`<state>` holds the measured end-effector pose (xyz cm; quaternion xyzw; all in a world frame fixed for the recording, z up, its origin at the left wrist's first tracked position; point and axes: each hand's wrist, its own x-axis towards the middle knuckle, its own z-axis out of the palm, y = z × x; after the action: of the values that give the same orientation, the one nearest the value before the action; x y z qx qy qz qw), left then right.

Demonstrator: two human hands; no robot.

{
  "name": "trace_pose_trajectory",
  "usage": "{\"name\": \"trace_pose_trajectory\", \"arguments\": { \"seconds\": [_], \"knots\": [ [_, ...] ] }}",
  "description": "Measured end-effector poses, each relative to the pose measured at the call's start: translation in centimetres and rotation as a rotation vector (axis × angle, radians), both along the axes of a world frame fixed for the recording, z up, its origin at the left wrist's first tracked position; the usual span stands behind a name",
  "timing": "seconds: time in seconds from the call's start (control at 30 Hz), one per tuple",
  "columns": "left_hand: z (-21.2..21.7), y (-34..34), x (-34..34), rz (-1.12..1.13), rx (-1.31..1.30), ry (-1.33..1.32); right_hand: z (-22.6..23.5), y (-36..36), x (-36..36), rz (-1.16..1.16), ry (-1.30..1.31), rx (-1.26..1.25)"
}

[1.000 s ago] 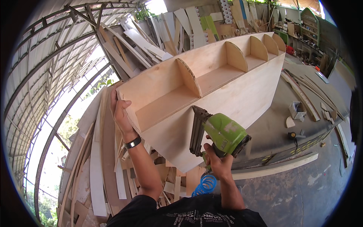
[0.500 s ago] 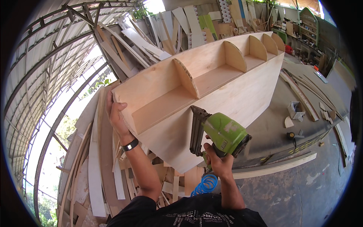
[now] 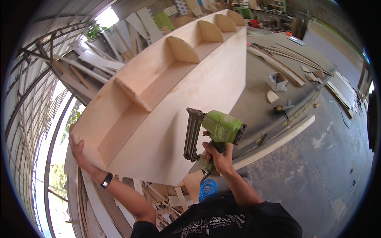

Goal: The person uses a pneumatic nail gun to attach a large plywood panel to a wooden frame on a workbench. They then flip the assembly to secure curved wooden dividers into the frame, creating a multi-compartment shelf structure.

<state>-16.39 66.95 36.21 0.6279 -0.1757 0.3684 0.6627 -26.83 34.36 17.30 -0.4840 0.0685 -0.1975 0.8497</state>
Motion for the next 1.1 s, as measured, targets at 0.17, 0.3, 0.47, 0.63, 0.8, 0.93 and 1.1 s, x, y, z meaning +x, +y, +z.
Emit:
{"name": "trace_pose_trajectory", "arguments": {
  "seconds": [0.17, 0.3, 0.47, 0.63, 0.8, 0.93, 1.1],
  "knots": [
    [0.1, 0.8, -2.8, 0.158, -0.106, -0.106, -5.0, -7.6, 2.4, -0.162, 0.1, 0.185],
    [-0.4, -0.4, -4.2, 0.751, 0.031, -0.099, -10.8, -16.8, 5.1, -0.319, 0.213, 0.241],
    [-1.2, -7.9, -9.5, 0.737, -0.198, -0.494, -16.6, -26.3, 9.4, -0.327, 0.362, 0.313],
    [-1.9, -25.5, -12.1, -0.382, -0.274, -0.486, -21.8, -32.9, 13.2, -0.182, 0.535, 0.343],
    [1.8, -41.4, -12.1, -1.106, -0.04, -0.209, -25.8, -37.0, 15.5, -0.061, 0.529, 0.357],
    [-0.1, -50.4, -13.6, -1.23, -0.419, -0.569, -27.4, -37.8, 15.9, 0.008, 0.58, 0.386],
    [-0.2, -53.5, -13.6, -1.224, -0.511, -0.472, -28.9, -38.3, 15.9, 0.033, 0.561, 0.407]
  ]
}}
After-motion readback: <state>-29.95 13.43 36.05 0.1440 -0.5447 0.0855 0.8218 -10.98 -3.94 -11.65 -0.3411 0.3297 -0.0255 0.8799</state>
